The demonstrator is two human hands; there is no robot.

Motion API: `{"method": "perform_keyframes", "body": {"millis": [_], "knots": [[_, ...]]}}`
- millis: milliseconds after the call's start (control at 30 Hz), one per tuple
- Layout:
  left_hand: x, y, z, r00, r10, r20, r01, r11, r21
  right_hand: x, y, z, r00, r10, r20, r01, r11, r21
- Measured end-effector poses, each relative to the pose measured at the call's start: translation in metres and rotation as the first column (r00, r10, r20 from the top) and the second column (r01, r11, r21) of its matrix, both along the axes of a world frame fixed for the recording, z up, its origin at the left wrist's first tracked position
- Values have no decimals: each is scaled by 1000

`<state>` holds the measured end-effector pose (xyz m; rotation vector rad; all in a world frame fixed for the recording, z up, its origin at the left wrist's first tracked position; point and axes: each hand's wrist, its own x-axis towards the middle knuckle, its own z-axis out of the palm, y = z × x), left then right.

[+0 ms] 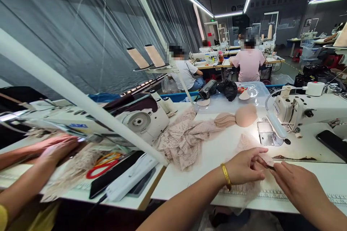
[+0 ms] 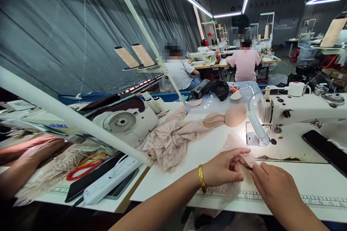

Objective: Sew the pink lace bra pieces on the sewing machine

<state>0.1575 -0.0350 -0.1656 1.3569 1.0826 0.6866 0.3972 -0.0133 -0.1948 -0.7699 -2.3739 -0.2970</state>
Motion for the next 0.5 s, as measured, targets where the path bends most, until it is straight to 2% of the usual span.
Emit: {"method": "perform_keyframes", "body": {"millis": [67, 100, 133, 167, 200, 233, 267, 300, 333, 400, 433, 500], "knots": [[-25, -6, 24, 979, -2, -202, 30, 991, 132, 31, 8, -12, 996, -88, 13, 89, 991, -104], [-39, -10, 38, 932, 82, -354, 10, 968, 251, 50, 15, -18, 989, -146, 33, 148, 984, -101], [-53, -13, 51, 845, 267, -464, -61, 910, 411, 68, 22, -24, 978, -205, 50, 208, 977, -56], [-65, -16, 62, 722, 485, -494, -137, 800, 584, 84, 28, -28, 970, -231, 69, 232, 973, -3], [-74, -18, 71, 620, 613, -489, -154, 706, 691, 96, 34, -30, 970, -222, 98, 220, 975, 31], [-78, -20, 76, 551, 698, -457, -164, 628, 761, 103, 38, -31, 964, -244, 105, 238, 969, 61], [-78, -22, 77, 537, 717, -444, -163, 605, 779, 104, 41, -30, 972, -217, 91, 213, 976, 54], [-73, -25, 74, 575, 677, -461, -148, 639, 755, 99, 41, -29, 985, -160, 70, 159, 987, 19], [-64, -27, 67, 634, 599, -489, -121, 701, 703, 89, 39, -27, 995, -88, 36, 89, 995, -32], [-39, -32, 46, 739, 387, -551, -15, 828, 561, 57, 32, -25, 998, 58, -25, -61, 986, -156], [-26, -34, 34, 755, 330, -567, 25, 849, 527, 39, 26, -25, 994, 94, -57, -103, 975, -199], [-3, -40, 10, 760, 309, -572, 53, 848, 528, 5, 12, -24, 972, 151, -181, -200, 934, -295]]}}
